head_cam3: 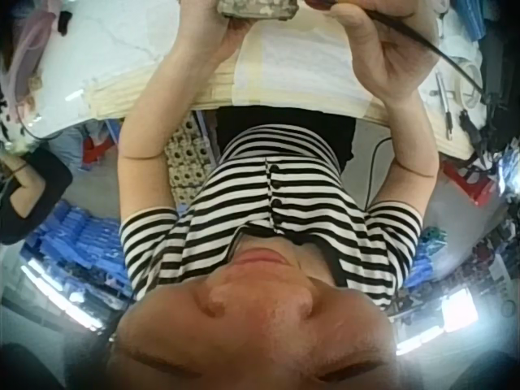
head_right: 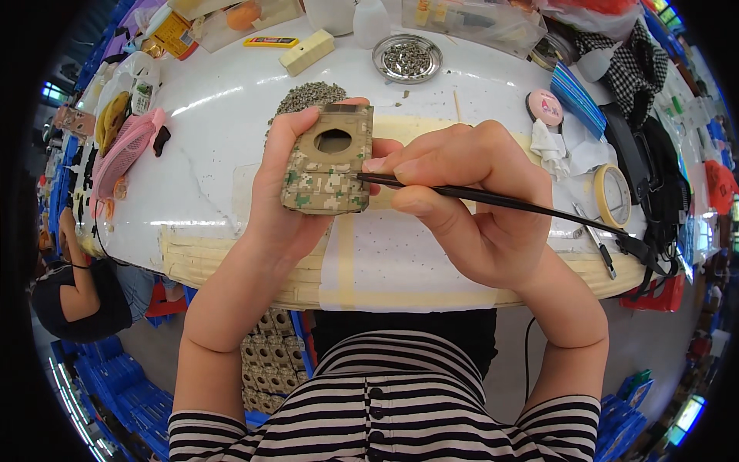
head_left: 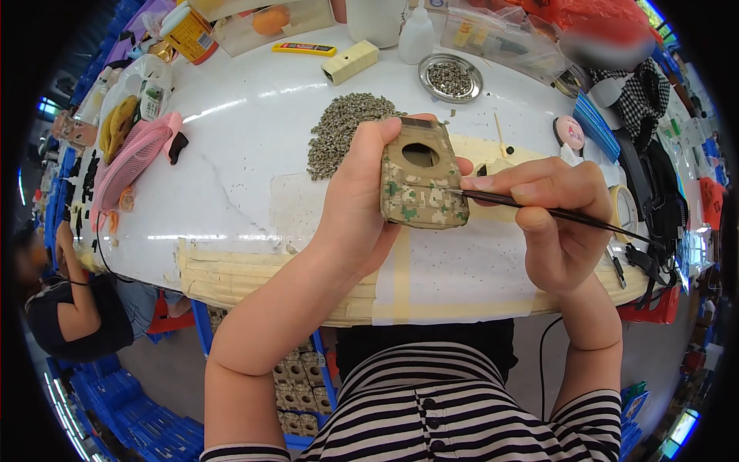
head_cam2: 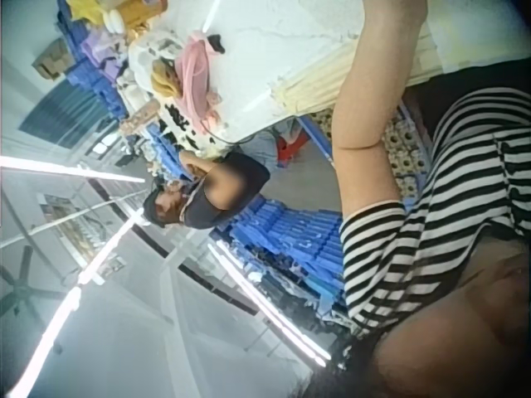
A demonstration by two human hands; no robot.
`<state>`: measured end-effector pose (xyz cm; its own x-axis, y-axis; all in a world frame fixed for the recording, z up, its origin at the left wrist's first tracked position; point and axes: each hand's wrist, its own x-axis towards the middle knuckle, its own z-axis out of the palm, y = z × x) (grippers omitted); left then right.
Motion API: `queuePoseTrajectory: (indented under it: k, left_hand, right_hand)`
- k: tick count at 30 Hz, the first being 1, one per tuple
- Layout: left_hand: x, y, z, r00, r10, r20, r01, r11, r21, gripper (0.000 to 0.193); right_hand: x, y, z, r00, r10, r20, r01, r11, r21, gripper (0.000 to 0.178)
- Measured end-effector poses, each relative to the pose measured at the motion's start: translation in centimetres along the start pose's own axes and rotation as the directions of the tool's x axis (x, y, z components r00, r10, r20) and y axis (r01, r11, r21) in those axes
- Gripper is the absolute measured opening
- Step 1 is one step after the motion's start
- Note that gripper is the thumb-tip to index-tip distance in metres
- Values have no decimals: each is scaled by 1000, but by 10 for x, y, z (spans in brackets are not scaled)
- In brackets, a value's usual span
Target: The person picks up a camouflage-patterned toy tank hull from a blue bin, places it on a white table, and uses tweezers to precisely apply small parts or decals to various points on the hull surface.
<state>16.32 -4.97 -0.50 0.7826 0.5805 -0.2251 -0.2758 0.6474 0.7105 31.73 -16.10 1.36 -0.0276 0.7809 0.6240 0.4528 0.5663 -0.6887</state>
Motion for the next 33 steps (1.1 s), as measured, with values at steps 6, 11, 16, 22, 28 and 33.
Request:
queuePoseTrajectory:
  k: [6, 11, 16, 22, 28, 33]
  left_hand:
    - [0, 0, -1, 1000, 9, 12, -9, 1000, -7, 45]
    - [1, 0, 0, 1000, 3, 13, -3, 1000, -18, 45]
    - [1, 1, 0, 1000, 12, -7, -12, 999, -35, 46]
    - [1, 0, -1, 1000, -2, 8, 2, 1000, -25, 46]
    - [2, -1, 0, 1000, 19, 5, -19, 1000, -10, 46]
    - [1, 1, 0, 1000, 24, 5, -24, 1000, -12, 45]
  right_hand:
    - [-2, 0, 4, 996, 39, -83, -31, 994, 105, 16]
    - [-3, 0, 6, 990, 63, -125, -42, 986, 159, 17]
    - [0, 2, 0, 999, 32, -22, -32, 999, 26, 18]
    - [-1, 2, 6, 991, 38, -126, -20, 990, 140, 20]
    - [0, 1, -1, 1000, -6, -17, 5, 999, -45, 21]
    - [0, 1, 0, 999, -14, -30, 12, 999, -43, 22]
